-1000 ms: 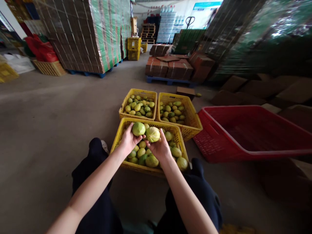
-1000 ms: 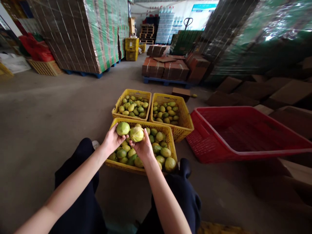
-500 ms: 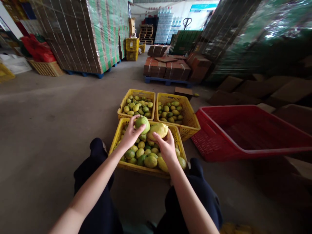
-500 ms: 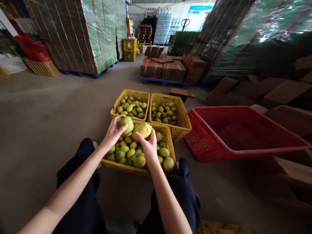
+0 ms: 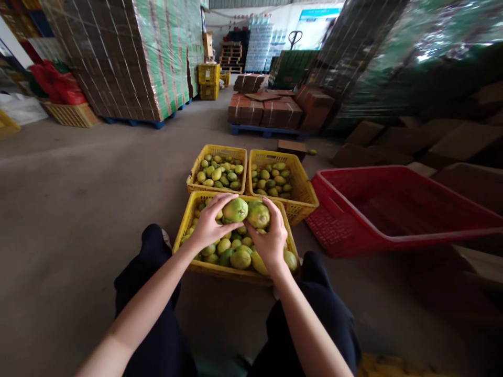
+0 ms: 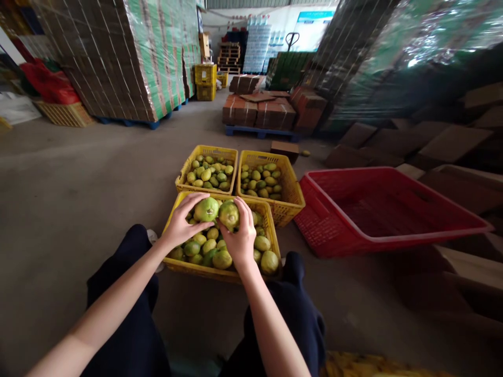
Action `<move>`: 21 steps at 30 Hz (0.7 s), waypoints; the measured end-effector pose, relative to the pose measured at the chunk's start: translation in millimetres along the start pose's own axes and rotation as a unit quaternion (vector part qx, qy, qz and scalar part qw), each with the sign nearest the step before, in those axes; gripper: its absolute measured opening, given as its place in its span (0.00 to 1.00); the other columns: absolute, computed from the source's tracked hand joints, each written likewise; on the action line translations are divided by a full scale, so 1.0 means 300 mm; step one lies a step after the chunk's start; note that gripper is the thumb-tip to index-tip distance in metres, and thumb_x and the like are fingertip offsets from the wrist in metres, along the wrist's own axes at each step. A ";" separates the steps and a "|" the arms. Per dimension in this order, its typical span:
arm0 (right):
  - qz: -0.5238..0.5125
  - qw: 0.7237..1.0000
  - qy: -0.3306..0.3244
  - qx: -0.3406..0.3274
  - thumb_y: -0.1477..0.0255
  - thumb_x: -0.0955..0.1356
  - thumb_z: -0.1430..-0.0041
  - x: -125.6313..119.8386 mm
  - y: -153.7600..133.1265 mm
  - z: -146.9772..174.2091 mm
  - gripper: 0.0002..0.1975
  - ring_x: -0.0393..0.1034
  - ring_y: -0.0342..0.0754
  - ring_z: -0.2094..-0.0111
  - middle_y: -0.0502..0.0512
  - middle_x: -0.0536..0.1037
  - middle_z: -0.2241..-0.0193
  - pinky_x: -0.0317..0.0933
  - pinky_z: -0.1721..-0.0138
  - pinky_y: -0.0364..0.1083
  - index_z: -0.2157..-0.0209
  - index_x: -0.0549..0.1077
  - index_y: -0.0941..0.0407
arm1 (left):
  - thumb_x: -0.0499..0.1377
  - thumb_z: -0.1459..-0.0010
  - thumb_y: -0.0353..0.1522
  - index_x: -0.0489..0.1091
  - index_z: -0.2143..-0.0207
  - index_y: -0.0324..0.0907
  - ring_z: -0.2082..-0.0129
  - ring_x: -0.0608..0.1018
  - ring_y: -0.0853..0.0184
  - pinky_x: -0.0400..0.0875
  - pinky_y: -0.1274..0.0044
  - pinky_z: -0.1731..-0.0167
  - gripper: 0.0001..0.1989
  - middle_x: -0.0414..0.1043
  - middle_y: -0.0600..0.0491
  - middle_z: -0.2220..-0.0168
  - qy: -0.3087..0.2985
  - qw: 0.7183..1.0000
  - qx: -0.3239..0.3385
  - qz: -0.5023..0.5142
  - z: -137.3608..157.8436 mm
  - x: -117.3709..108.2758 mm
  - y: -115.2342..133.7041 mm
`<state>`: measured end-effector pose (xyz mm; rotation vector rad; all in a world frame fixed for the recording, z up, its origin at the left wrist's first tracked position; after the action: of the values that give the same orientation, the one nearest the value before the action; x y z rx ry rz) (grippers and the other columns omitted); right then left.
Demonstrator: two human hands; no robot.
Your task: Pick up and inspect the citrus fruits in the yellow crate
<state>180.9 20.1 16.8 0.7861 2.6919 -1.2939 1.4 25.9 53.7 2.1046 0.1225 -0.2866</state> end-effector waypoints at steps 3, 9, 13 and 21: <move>-0.002 1.000 -0.003 -0.001 0.69 0.74 0.46 -0.003 -0.002 0.000 0.27 0.70 0.60 0.42 0.60 0.76 0.44 0.62 0.38 0.63 0.44 0.70 0.48 | 0.73 0.51 0.36 0.77 0.49 0.48 0.41 0.73 0.53 0.60 0.63 0.35 0.24 0.74 0.45 0.45 0.019 0.999 -0.024 0.038 0.001 -0.001 -0.003; -0.009 1.000 -0.001 -0.004 0.69 0.74 0.47 -0.011 -0.005 -0.004 0.26 0.71 0.59 0.43 0.59 0.77 0.45 0.63 0.38 0.62 0.46 0.71 0.48 | 0.75 0.56 0.31 0.79 0.51 0.48 0.41 0.73 0.52 0.59 0.63 0.35 0.27 0.75 0.46 0.46 0.021 0.995 -0.054 0.084 -0.002 -0.002 -0.003; -0.011 1.000 -0.002 0.009 0.70 0.74 0.48 -0.009 -0.003 -0.002 0.26 0.71 0.60 0.43 0.58 0.77 0.46 0.63 0.39 0.62 0.46 0.71 0.48 | 0.76 0.58 0.29 0.79 0.51 0.48 0.41 0.73 0.52 0.61 0.63 0.35 0.28 0.74 0.45 0.47 0.023 0.993 -0.064 0.094 -0.003 -0.003 -0.006; 0.000 1.000 -0.011 0.005 0.69 0.73 0.47 0.001 0.006 0.002 0.28 0.71 0.59 0.44 0.60 0.76 0.45 0.64 0.40 0.62 0.43 0.69 0.49 | 0.75 0.56 0.30 0.79 0.50 0.47 0.41 0.73 0.52 0.60 0.62 0.34 0.28 0.75 0.45 0.46 0.019 0.995 -0.054 0.076 -0.002 -0.006 -0.007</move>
<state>181.4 20.5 15.1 0.7685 2.6714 -1.3101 -0.8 27.5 52.8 1.9992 -0.0002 -0.1464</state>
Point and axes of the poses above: each hand's wrist, its own z-axis away from the middle knuckle, its own x-axis out of the palm, y = z × x, the point moved 3 cm from there along -z, towards the middle knuckle
